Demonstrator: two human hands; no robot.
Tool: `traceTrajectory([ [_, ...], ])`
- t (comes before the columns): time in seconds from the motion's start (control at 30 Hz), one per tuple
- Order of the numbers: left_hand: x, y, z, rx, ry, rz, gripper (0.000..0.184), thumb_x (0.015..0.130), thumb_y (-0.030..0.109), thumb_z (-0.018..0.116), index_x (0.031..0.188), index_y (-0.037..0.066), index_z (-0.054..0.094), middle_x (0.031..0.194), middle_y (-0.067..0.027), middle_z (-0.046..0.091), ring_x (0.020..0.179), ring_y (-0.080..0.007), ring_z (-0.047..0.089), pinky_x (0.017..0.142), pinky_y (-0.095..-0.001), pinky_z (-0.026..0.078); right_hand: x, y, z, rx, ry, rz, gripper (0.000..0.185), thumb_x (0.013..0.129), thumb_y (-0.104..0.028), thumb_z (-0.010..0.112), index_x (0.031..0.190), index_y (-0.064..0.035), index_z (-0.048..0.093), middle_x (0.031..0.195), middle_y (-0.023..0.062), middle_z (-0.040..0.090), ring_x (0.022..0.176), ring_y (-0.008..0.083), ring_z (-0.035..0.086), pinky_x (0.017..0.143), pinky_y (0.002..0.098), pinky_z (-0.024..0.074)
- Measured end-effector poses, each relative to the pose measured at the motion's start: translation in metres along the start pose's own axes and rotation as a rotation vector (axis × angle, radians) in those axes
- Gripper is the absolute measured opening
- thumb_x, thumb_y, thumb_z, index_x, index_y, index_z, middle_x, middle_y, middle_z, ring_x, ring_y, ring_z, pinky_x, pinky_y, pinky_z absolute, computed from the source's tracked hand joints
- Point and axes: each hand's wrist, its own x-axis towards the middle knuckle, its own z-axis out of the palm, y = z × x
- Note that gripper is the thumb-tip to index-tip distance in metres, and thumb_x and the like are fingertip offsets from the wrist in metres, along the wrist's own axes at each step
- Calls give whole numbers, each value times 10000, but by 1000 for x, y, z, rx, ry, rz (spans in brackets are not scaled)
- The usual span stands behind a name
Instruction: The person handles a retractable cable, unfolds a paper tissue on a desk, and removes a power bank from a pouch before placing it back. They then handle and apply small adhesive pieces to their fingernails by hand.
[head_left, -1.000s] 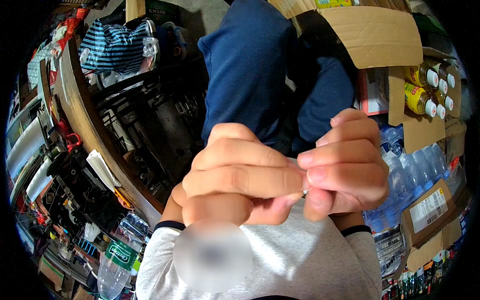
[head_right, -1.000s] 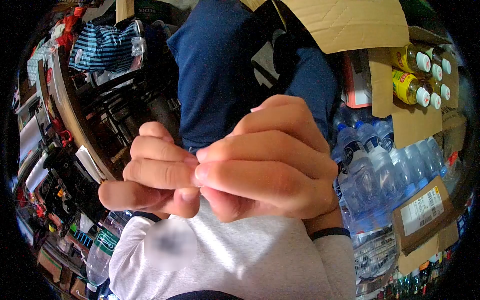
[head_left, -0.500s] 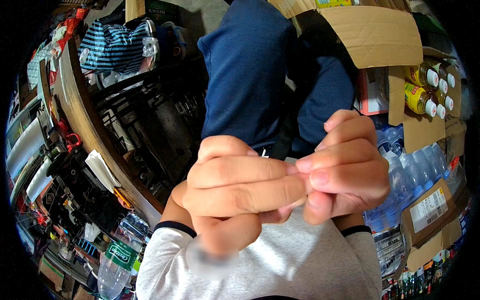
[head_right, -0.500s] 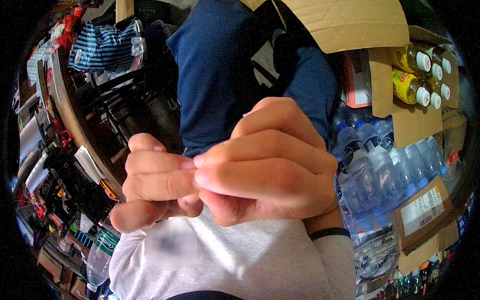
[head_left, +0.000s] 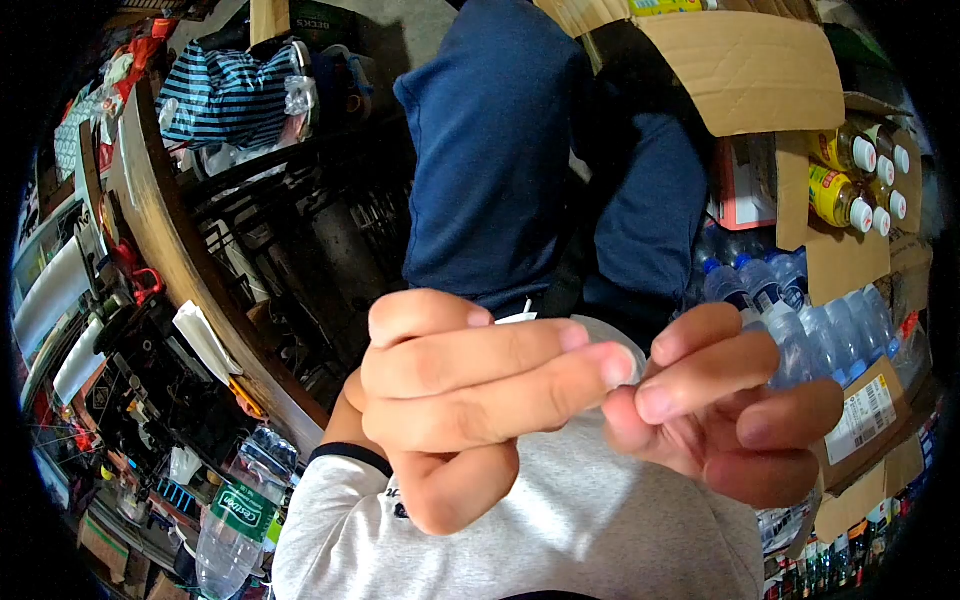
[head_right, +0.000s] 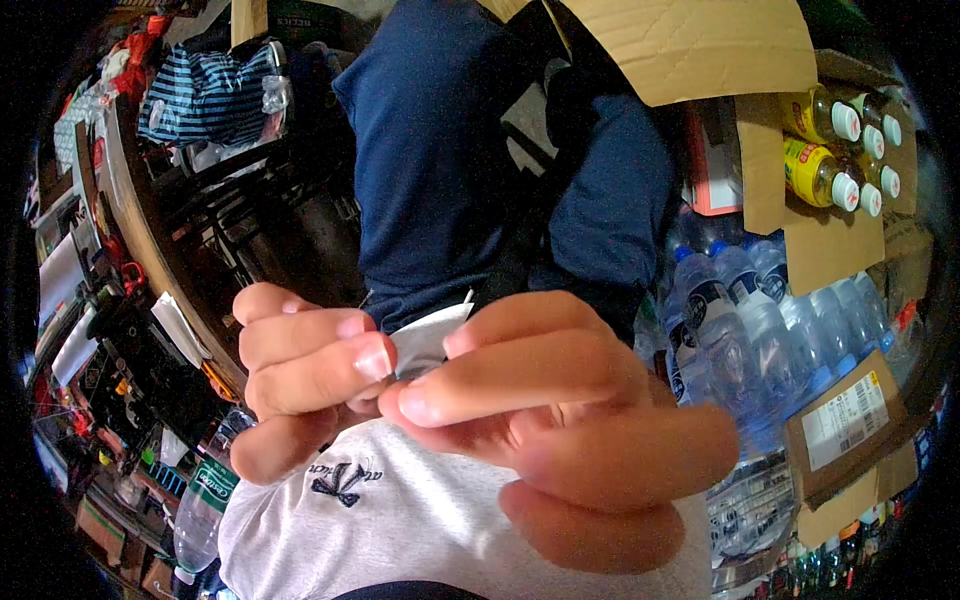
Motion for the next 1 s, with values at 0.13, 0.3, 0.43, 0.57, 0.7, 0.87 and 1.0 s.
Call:
traceTrajectory([
  [0.13,0,-2,-1,47,-1,46,247,791,210,539,821,140,304,699,-18,566,596,-156,504,545,-295,306,2,-7,-8,-113,-95,8,478,578,138,675,877,-143,430,1065,9,398,716,188,551,561,347,416],
  [0.3,1,-4,2,97,19,119,219,805,210,511,814,148,301,699,-28,570,585,-163,505,547,-300,309,-2,-4,-1,-176,-35,-30,489,591,156,647,914,-133,419,1090,30,390,690,206,548,550,339,413],
  [0.43,2,-5,-2,70,-12,141,224,802,200,516,819,144,301,718,-35,584,591,-162,514,552,-304,314,1,-6,-1,-166,-52,-29,482,590,148,654,906,-126,415,1073,37,388,696,201,543,564,341,415],
  [0.57,4,0,6,87,0,63,243,795,161,541,829,135,302,741,-27,597,604,-157,524,557,-301,319,3,-3,-1,-167,-48,-55,475,590,140,660,899,-120,412,1057,44,386,703,195,537,579,342,418],
  [0.7,5,1,8,91,80,23,250,796,143,549,833,136,302,743,-18,597,603,-154,523,558,-298,320,4,2,-2,-156,-31,-84,468,589,133,667,892,-113,409,1040,52,384,710,190,531,593,343,420],
  [0.87,0,-4,1,60,-9,85,253,798,174,549,836,141,302,732,-15,588,597,-152,518,559,-298,321,5,4,-6,-180,-116,-93,495,566,154,666,869,-137,405,1043,22,384,732,193,539,560,329,389],
  [1.0,-1,-1,3,71,22,56,258,791,187,556,838,137,307,718,-16,587,595,-158,526,559,-299,325,4,1,-8,-204,-134,-54,509,555,164,659,864,-146,400,1057,19,381,734,199,543,544,325,369],
])
